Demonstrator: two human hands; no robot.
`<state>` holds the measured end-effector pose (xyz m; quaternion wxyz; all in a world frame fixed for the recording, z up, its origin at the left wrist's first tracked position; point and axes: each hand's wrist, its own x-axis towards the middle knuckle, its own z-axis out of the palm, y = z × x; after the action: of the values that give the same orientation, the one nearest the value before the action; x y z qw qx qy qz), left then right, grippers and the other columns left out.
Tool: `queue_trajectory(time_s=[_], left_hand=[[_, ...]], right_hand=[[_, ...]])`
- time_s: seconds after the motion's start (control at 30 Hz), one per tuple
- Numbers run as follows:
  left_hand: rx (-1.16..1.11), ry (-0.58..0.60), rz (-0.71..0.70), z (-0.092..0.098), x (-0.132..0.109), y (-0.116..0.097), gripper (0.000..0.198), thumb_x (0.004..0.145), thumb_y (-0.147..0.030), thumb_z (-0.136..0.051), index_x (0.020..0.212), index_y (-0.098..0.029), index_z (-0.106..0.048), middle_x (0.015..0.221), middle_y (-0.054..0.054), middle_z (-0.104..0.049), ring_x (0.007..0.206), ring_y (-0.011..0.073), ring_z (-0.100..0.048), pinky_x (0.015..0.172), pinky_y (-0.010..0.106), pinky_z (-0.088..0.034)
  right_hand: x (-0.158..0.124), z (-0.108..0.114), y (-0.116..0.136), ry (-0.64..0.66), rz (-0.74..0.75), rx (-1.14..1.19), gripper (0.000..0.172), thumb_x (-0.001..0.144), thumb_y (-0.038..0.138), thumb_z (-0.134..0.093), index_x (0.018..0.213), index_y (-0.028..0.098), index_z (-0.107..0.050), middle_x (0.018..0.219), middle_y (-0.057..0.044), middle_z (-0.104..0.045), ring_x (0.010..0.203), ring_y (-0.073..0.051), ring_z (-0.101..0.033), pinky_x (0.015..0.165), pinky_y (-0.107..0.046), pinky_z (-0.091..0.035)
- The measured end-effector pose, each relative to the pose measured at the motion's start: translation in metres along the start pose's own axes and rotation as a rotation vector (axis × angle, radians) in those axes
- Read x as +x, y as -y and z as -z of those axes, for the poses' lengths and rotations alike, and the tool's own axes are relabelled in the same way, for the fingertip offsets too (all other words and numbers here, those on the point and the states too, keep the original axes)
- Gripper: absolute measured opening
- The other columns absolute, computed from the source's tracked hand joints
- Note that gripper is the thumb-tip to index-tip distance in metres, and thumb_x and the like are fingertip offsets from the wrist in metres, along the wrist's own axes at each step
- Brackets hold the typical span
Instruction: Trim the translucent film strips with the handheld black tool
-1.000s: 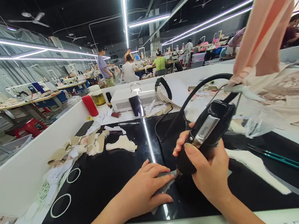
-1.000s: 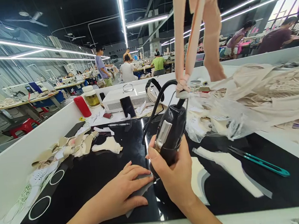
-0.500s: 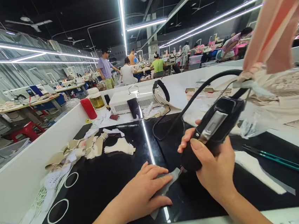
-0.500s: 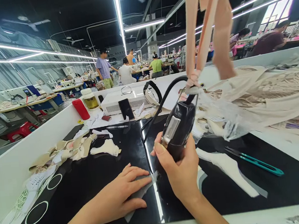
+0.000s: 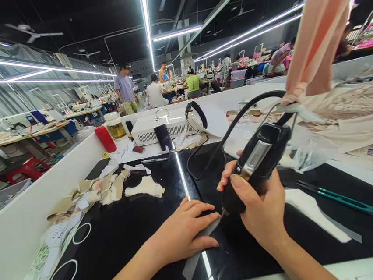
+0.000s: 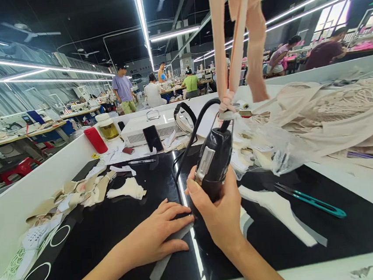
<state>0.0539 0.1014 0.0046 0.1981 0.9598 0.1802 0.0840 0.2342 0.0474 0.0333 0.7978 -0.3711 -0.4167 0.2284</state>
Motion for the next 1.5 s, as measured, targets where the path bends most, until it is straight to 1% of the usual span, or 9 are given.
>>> queue_trajectory(time_s=[0.77,0.93,1.07,1.17,1.27,1.3,1.37,1.43,1.5], left_hand=[[-0.067,0.007,0.024,0.001,0.000,-0.001,0.065,0.095,-0.049,-0.073,0.152,-0.028,-0.052,0.152,0.012,-0.057,0.143,0.0336,-0.049,0.126,0.064,-0.020],[-0.175,-0.088,0.089,0.011,-0.011,-0.003,0.054,0.100,-0.035,-0.068,0.151,-0.026,-0.052,0.154,0.011,-0.054,0.141,0.0271,-0.051,0.121,0.047,-0.039],[-0.163,-0.236,0.286,0.011,-0.030,0.001,0.035,0.100,-0.027,-0.065,0.135,-0.026,-0.064,0.139,0.008,-0.064,0.129,0.0252,-0.060,0.116,0.045,-0.045],[-0.187,-0.291,0.384,0.006,-0.041,0.004,0.023,0.094,-0.024,-0.073,0.116,-0.024,-0.071,0.133,0.008,-0.065,0.126,0.0268,-0.060,0.114,0.046,-0.046],[-0.222,-0.311,0.404,0.000,-0.042,0.003,0.013,0.090,-0.019,-0.075,0.101,-0.023,-0.070,0.132,0.007,-0.064,0.127,0.0269,-0.058,0.113,0.044,-0.044],[-0.240,-0.321,0.406,-0.002,-0.041,0.002,0.011,0.089,-0.018,-0.075,0.097,-0.023,-0.070,0.131,0.007,-0.064,0.127,0.0266,-0.057,0.113,0.044,-0.044],[-0.284,-0.344,0.408,-0.005,-0.038,0.001,0.007,0.089,-0.017,-0.073,0.092,-0.022,-0.069,0.130,0.006,-0.064,0.128,0.0265,-0.055,0.113,0.043,-0.043],[-0.339,-0.371,0.406,-0.007,-0.035,-0.001,0.005,0.089,-0.018,-0.070,0.089,-0.022,-0.068,0.128,0.006,-0.065,0.127,0.0261,-0.056,0.112,0.042,-0.042],[-0.402,-0.399,0.408,-0.006,-0.034,-0.003,0.003,0.089,-0.019,-0.069,0.088,-0.022,-0.067,0.121,0.005,-0.068,0.120,0.0248,-0.059,0.108,0.040,-0.043]], right_hand=[[0.003,0.001,-0.002,0.009,0.005,-0.039,0.025,0.087,0.034,-0.080,0.105,0.029,-0.064,0.090,0.000,-0.067,0.067,-0.019,-0.066,0.065,-0.038,-0.060],[0.009,0.006,0.005,0.048,0.035,-0.196,0.028,0.086,0.039,-0.081,0.106,0.030,-0.064,0.094,-0.001,-0.068,0.076,-0.022,-0.067,0.071,-0.039,-0.059],[0.012,0.009,0.008,0.071,0.051,-0.290,0.051,0.083,0.043,-0.084,0.127,0.030,-0.061,0.104,-0.004,-0.069,0.086,-0.025,-0.068,0.079,-0.042,-0.059],[0.008,0.014,0.013,-0.016,0.197,-0.296,0.067,0.080,0.039,-0.086,0.139,0.034,-0.056,0.120,-0.006,-0.063,0.105,-0.028,-0.063,0.096,-0.048,-0.052],[-0.005,0.021,0.025,-0.205,0.462,-0.327,0.054,0.078,0.025,-0.086,0.126,0.037,-0.065,0.111,-0.003,-0.061,0.101,-0.026,-0.061,0.100,-0.047,-0.048],[-0.010,0.023,0.028,-0.170,0.532,-0.377,0.043,0.080,0.020,-0.084,0.118,0.036,-0.069,0.103,-0.003,-0.063,0.095,-0.026,-0.062,0.094,-0.045,-0.051],[-0.020,0.024,0.032,0.176,0.651,-0.497,0.027,0.087,0.015,-0.073,0.107,0.032,-0.070,0.090,-0.002,-0.069,0.081,-0.023,-0.067,0.078,-0.038,-0.057],[-0.028,0.021,0.027,0.558,0.681,-0.569,0.023,0.095,0.013,-0.062,0.112,0.029,-0.066,0.089,-0.002,-0.075,0.076,-0.020,-0.072,0.068,-0.032,-0.060],[-0.032,0.015,0.013,0.702,0.632,-0.659,0.027,0.100,0.015,-0.055,0.124,0.027,-0.061,0.101,-0.005,-0.078,0.087,-0.022,-0.076,0.073,-0.033,-0.064]])
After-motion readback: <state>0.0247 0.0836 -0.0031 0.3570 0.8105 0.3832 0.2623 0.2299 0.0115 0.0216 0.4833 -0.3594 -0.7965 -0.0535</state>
